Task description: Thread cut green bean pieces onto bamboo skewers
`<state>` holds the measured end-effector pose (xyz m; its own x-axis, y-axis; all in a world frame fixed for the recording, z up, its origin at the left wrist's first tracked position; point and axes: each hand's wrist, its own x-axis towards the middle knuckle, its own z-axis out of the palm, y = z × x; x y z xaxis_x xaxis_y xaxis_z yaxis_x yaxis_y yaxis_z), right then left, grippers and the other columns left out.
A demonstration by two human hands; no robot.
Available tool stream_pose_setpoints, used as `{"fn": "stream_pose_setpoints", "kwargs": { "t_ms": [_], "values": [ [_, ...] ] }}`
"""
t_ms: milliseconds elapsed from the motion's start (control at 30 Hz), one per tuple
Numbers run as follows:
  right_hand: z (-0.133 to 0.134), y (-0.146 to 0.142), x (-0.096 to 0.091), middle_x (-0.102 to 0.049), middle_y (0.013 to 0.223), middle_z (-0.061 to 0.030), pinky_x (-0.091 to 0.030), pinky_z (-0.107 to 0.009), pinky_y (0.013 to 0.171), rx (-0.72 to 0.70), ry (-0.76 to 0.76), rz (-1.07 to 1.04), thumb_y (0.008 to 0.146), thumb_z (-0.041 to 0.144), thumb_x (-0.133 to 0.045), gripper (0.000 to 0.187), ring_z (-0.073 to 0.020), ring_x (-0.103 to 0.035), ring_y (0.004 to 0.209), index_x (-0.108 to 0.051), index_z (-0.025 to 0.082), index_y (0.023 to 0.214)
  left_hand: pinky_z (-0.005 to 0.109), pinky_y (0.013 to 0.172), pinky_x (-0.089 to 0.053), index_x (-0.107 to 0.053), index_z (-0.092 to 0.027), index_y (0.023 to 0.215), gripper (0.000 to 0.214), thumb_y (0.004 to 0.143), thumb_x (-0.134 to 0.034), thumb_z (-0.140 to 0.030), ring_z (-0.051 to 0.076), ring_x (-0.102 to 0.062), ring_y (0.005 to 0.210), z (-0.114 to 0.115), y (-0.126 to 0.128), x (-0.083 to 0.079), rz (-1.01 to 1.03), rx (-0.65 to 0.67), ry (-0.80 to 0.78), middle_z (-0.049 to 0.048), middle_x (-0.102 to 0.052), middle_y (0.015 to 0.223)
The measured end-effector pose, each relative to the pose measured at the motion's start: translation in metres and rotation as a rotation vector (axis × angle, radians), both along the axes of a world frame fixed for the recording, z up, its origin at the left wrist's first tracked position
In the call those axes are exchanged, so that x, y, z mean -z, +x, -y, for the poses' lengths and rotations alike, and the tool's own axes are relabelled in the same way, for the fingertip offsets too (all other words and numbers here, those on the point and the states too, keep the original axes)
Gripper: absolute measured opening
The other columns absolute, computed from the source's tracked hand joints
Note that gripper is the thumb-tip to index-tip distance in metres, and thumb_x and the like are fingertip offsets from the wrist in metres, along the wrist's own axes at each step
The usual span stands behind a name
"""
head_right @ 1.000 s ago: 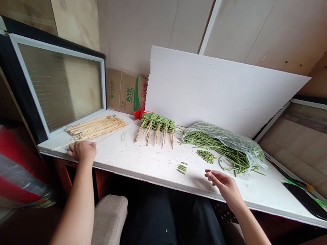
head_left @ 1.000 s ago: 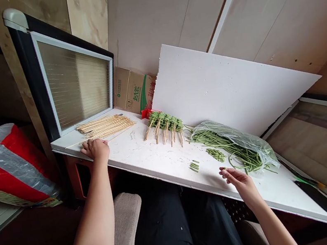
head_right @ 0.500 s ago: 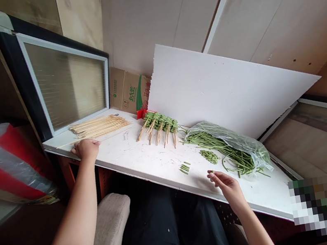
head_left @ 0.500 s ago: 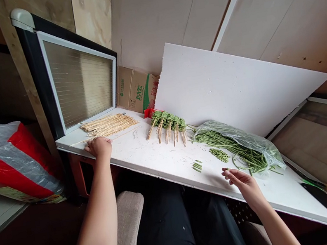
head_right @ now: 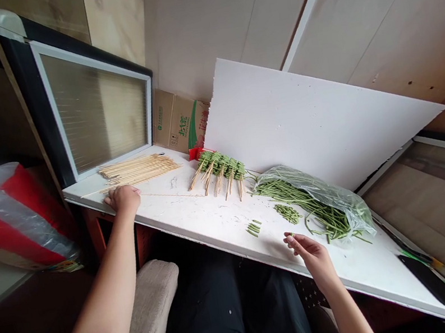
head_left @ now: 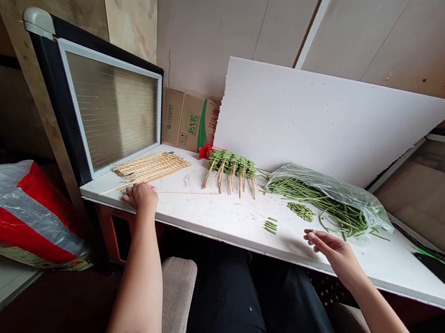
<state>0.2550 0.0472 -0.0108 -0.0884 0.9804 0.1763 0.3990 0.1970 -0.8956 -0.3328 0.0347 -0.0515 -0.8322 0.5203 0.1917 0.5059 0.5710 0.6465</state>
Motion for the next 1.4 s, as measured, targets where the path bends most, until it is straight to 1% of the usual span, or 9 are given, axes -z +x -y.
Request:
{"fn": "stream_pose_setpoints", "kwargs": {
  "t_ms": [133, 233, 333, 567, 667, 833, 1067, 1233, 1400],
  "values": [
    [0.001, -0.001, 0.0, -0.079, 0.107, -0.0149, -0.053, -0.034, 0.069, -0.004, 0.0, 0.001, 0.074, 0.064, -0.083, 0.051, -0.0272, -0.067, 0.089, -0.083, 0.018, 0.096, 0.061, 0.105, -0.031, -0.082, -0.02, 0.085, 0.018, 0.085, -0.065, -0.027, 0.046, -0.047, 0.124, 0.002, -0.007, -0.004, 0.036, 0.094, 0.009, 0.0177, -0.078, 0.109],
    [0.001, -0.002, 0.0, -0.079, 0.108, -0.0149, -0.053, -0.033, 0.069, -0.009, -0.006, 0.004, 0.074, 0.064, -0.083, 0.05, -0.0275, -0.067, 0.09, -0.083, 0.018, 0.094, 0.063, 0.105, -0.029, -0.083, -0.024, 0.085, 0.013, 0.079, -0.073, -0.031, 0.048, -0.047, 0.126, 0.0, -0.007, -0.004, 0.01, 0.251, 0.008, 0.0158, -0.08, 0.106],
    [0.002, -0.002, 0.0, -0.079, 0.108, -0.0146, -0.053, -0.033, 0.069, -0.015, -0.009, 0.005, 0.074, 0.064, -0.083, 0.05, -0.0275, -0.067, 0.091, -0.083, 0.018, 0.094, 0.061, 0.107, -0.029, -0.083, -0.026, 0.083, 0.012, 0.078, -0.073, -0.029, 0.045, -0.05, 0.126, -0.004, 0.0, -0.002, -0.018, 0.361, 0.002, 0.0131, -0.08, 0.101],
    [0.003, -0.004, 0.0, -0.079, 0.107, -0.0147, -0.053, -0.034, 0.07, -0.013, -0.016, 0.017, 0.075, 0.064, -0.082, 0.05, -0.0303, -0.068, 0.096, -0.083, 0.019, 0.095, 0.062, 0.106, -0.029, -0.081, -0.02, 0.079, 0.016, 0.081, -0.068, -0.028, 0.047, -0.048, 0.126, -0.009, 0.016, -0.004, -0.019, 0.322, -0.051, 0.0189, -0.078, 0.099],
    [0.003, -0.005, -0.001, -0.079, 0.106, -0.0144, -0.053, -0.033, 0.07, -0.012, -0.017, 0.012, 0.075, 0.064, -0.082, 0.049, -0.0305, -0.068, 0.097, -0.083, 0.019, 0.095, 0.061, 0.107, -0.029, -0.082, -0.023, 0.08, 0.015, 0.081, -0.068, -0.029, 0.046, -0.049, 0.126, -0.009, 0.013, -0.004, -0.014, 0.341, -0.047, 0.0166, -0.079, 0.1],
    [0.003, -0.006, 0.001, -0.08, 0.106, -0.0146, -0.053, -0.033, 0.069, -0.008, -0.024, 0.0, 0.073, 0.065, -0.084, 0.05, -0.0293, -0.069, 0.094, -0.083, 0.019, 0.092, 0.055, 0.11, -0.027, -0.083, -0.029, 0.081, 0.011, 0.076, -0.075, -0.035, 0.04, -0.054, 0.124, -0.01, 0.008, 0.001, 0.0, 0.465, -0.024, 0.0076, -0.081, 0.098],
    [0.002, -0.007, 0.006, -0.078, 0.118, -0.0153, -0.054, -0.033, 0.07, 0.002, -0.076, -0.006, 0.071, 0.067, -0.084, 0.052, -0.0288, -0.07, 0.094, -0.083, 0.019, 0.092, 0.057, 0.107, -0.034, -0.082, -0.025, 0.076, 0.012, 0.077, -0.07, -0.028, 0.041, -0.056, 0.119, -0.019, 0.019, 0.002, -0.033, 0.449, -0.051, 0.0127, -0.08, 0.094],
    [0.004, -0.008, 0.005, -0.079, 0.114, -0.0153, -0.054, -0.034, 0.069, -0.003, -0.043, 0.014, 0.071, 0.068, -0.083, 0.053, -0.0285, -0.07, 0.09, -0.083, 0.019, 0.091, 0.054, 0.104, -0.038, -0.08, -0.02, 0.077, 0.019, 0.082, -0.062, -0.025, 0.041, -0.053, 0.12, -0.022, 0.025, 0.005, -0.057, 0.451, -0.039, 0.0173, -0.078, 0.106],
    [0.004, -0.006, 0.004, -0.078, 0.114, -0.0153, -0.053, -0.033, 0.069, -0.023, -0.036, 0.015, 0.074, 0.068, -0.082, 0.052, -0.0283, -0.069, 0.092, -0.083, 0.018, 0.09, 0.052, 0.106, -0.039, -0.079, -0.021, 0.081, 0.024, 0.087, -0.057, -0.029, 0.039, -0.054, 0.123, -0.021, 0.022, 0.007, -0.068, 0.485, -0.009, 0.0156, -0.075, 0.117]
  ]
}}
